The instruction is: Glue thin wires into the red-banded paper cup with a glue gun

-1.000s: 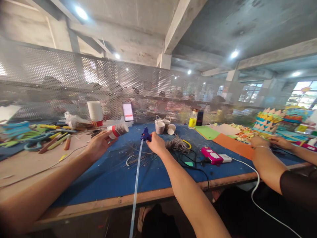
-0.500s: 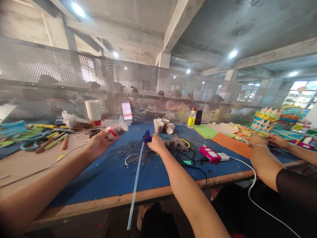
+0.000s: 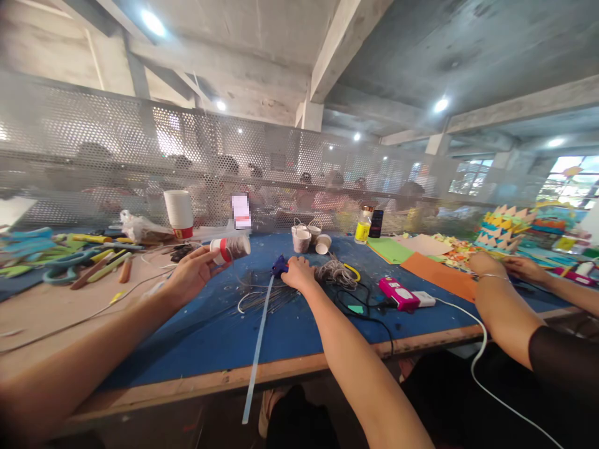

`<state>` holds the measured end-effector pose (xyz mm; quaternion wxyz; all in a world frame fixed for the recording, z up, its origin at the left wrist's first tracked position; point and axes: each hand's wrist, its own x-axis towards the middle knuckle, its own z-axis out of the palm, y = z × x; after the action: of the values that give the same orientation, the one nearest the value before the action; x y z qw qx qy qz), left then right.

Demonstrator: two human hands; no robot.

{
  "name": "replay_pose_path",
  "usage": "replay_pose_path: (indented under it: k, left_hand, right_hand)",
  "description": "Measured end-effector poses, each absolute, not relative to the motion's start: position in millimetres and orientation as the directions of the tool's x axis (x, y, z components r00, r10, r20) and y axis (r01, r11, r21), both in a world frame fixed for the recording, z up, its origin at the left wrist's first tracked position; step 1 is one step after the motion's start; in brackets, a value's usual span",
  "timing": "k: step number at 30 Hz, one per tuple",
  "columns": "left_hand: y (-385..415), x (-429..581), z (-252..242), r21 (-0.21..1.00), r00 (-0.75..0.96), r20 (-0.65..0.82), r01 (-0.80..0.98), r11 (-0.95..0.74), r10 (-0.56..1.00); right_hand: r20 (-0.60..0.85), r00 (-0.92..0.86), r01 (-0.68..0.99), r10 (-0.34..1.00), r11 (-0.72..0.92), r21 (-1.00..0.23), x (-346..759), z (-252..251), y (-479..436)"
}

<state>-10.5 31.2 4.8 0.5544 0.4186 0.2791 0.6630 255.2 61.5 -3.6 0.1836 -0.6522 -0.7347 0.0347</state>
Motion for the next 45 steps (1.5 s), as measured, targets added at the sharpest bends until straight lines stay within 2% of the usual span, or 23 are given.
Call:
replay_pose_path:
  k: [2,4,5,7,9,10,12,14,16,18,21,24,27,30,34,45]
  left_hand:
    - [27,-6,7,0.84,-0.041,0.264,-0.48,-0.251,0.964]
    - [22,-1,9,0.848,-0.052,0.279,-0.455,-0.271,0.959]
    - [20,2,10,0.851,-0.048,0.29,-0.444,-0.281,0.956]
    - [17,6,12,0.85,-0.026,0.326,-0.429,-0.305,0.945]
    - [14,9,13,0.845,-0.002,0.359,-0.423,-0.326,0.933]
    - [13,10,13,0.843,0.008,0.371,-0.422,-0.333,0.929]
    - [11,12,13,0.843,0.028,0.386,-0.416,-0.341,0.922]
    - [9,14,13,0.852,0.049,0.393,-0.394,-0.344,0.918]
    - [8,14,13,0.864,0.053,0.397,-0.36,-0.353,0.916]
    - [8,14,12,0.871,0.043,0.403,-0.324,-0.369,0.914]
    - [8,13,11,0.886,0.038,0.408,-0.259,-0.386,0.912]
    - [9,12,10,0.905,0.048,0.402,-0.17,-0.39,0.914]
    - [8,13,10,0.912,0.08,0.408,-0.077,-0.403,0.909]
    - [7,15,10,0.909,0.125,0.413,-0.005,-0.416,0.902]
    - [7,14,7,0.911,0.169,0.395,0.054,-0.409,0.903]
    - [2,19,10,0.927,0.225,0.36,0.022,-0.374,0.905]
  right_hand:
    - [0.333,-0.087,0.935,0.939,0.192,-0.298,252,0,59]
    - [0.443,-0.132,0.861,0.887,0.324,-0.392,243,3,57]
    - [0.459,-0.174,0.773,0.871,0.409,-0.485,238,4,55]
    - [0.381,-0.278,0.511,0.882,0.472,-0.719,224,7,49]
    - [0.266,-0.363,0.24,0.893,0.365,-0.899,213,9,39]
    - [0.219,-0.423,0.125,0.879,0.296,-0.947,208,11,34]
    - [0.156,-0.547,-0.017,0.823,0.175,-0.984,203,13,23]
    - [0.133,-0.648,-0.068,0.75,0.117,-0.991,201,14,18]
    - [0.121,-0.665,-0.055,0.737,0.114,-0.992,201,13,18]
    - [0.129,-0.602,-0.007,0.788,0.156,-0.988,201,9,22]
    - [0.231,-0.491,0.101,0.84,0.319,-0.942,203,5,29]
    - [0.4,-0.416,0.288,0.817,0.535,-0.794,206,7,29]
    - [0.517,-0.37,0.441,0.772,0.636,-0.633,209,12,25]
    - [0.587,-0.336,0.51,0.736,0.666,-0.544,211,16,23]
    - [0.642,-0.278,0.566,0.714,0.662,-0.491,212,17,24]
    - [0.67,-0.217,0.572,0.711,0.648,-0.503,216,19,26]
